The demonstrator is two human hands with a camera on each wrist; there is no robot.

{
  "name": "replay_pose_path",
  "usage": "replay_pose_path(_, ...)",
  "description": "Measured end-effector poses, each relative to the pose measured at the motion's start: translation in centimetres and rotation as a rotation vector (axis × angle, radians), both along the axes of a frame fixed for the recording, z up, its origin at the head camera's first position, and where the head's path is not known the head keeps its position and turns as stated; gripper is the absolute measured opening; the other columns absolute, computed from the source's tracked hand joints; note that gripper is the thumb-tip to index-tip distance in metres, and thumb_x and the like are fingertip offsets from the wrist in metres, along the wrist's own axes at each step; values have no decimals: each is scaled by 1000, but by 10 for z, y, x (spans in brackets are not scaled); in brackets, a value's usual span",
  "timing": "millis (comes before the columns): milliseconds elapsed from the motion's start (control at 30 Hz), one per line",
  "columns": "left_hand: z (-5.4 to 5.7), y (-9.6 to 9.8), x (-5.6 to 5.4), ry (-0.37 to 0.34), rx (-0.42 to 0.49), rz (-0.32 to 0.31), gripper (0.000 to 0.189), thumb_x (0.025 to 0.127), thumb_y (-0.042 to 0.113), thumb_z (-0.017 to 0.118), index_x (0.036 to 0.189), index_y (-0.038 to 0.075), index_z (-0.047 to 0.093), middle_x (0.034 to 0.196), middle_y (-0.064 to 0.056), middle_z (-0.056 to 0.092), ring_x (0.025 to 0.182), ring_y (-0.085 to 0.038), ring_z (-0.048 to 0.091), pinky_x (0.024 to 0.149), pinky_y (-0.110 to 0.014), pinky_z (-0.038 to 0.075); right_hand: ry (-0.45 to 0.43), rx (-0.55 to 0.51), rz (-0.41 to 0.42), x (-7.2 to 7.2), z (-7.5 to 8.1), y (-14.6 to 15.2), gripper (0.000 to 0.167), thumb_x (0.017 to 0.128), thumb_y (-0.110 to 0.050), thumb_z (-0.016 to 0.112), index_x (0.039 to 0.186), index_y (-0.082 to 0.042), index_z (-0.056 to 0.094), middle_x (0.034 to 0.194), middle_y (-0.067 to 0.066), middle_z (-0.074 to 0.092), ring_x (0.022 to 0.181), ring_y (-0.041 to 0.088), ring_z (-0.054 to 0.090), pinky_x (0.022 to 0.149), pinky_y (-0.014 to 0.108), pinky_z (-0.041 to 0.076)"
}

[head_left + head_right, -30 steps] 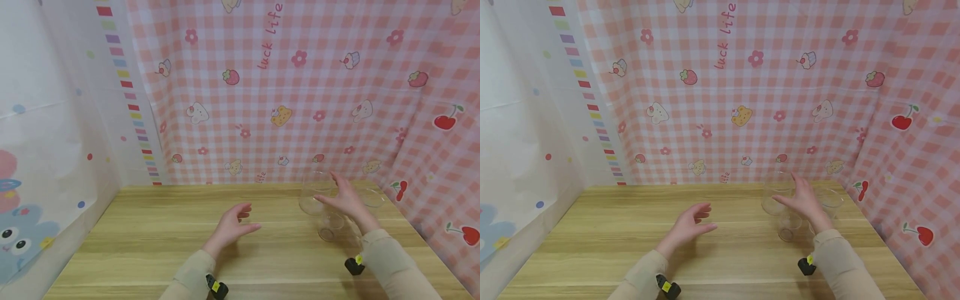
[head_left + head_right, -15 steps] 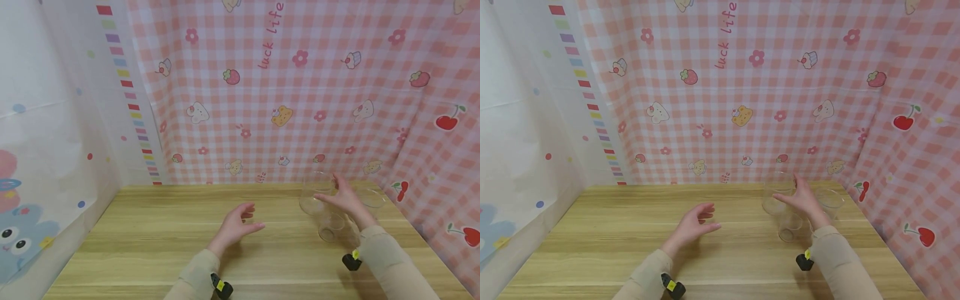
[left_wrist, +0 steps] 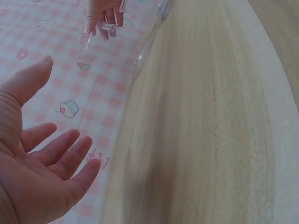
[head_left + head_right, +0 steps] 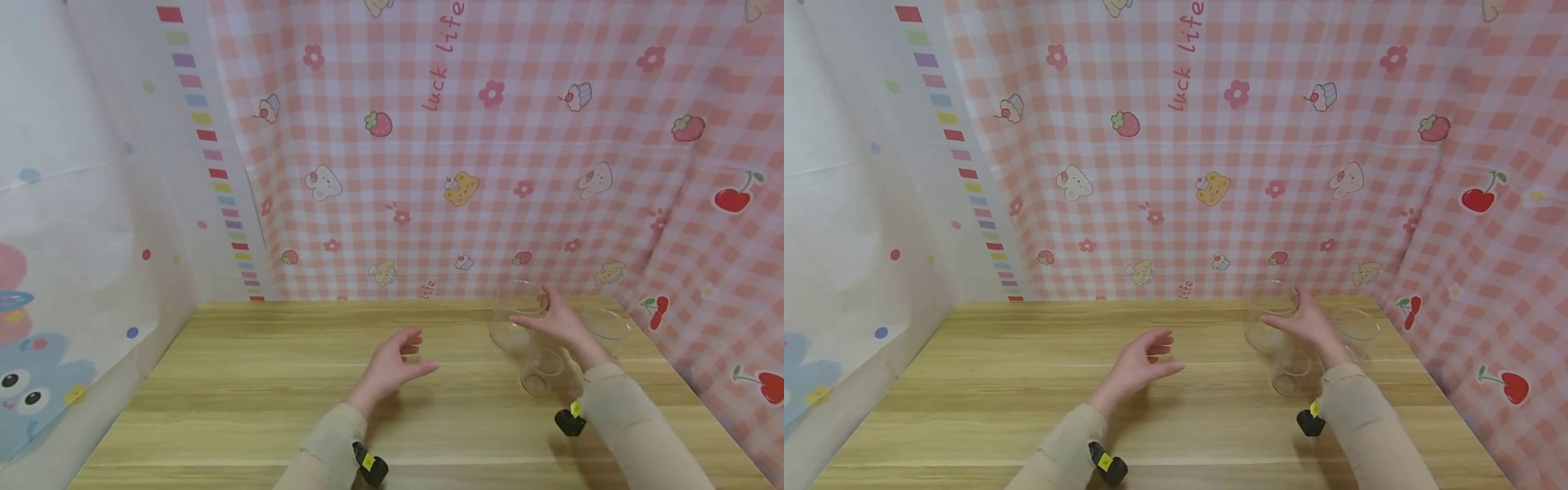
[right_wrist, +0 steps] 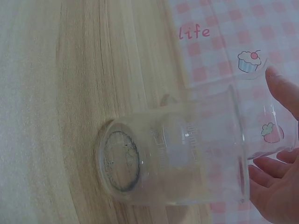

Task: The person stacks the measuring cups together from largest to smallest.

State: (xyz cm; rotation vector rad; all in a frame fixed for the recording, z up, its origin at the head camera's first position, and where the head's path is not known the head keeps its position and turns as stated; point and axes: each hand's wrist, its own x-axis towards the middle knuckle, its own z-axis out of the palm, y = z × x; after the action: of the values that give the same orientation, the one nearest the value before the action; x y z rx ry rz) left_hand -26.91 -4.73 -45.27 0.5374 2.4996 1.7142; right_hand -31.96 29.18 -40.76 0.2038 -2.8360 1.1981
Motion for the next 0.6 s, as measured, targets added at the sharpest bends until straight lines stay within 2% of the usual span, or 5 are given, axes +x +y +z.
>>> replay_pose_path(300,1,6,-2,-7,-6,18,71,83,31,82,142,5,50,135,-14,57,120,-31,56,99,-48,49,-64,-47,-3,-1,-1,-3,106,87,-38,77,150,13,8,143,42,28,128,57,33,102,66,35)
replay_pose_path(467,2,9,-2,-13,-2,23,72,83,32,82,142,6,50,135,-13,58,120,-30,56,99,-47,48,-65,-38,-5,-2,-1,-4,104,88,-36,76,148,15,9,142,43,30,127,58,35,102,65,36)
replay_pose_path(600,0,11,-5,-15,8,25,73,83,33,82,143,7,49,136,-13,57,121,-29,56,100,-47,48,-70,-77,4,-2,-2,-4,102,89,-31,75,148,17,8,143,44,28,130,58,31,104,65,34)
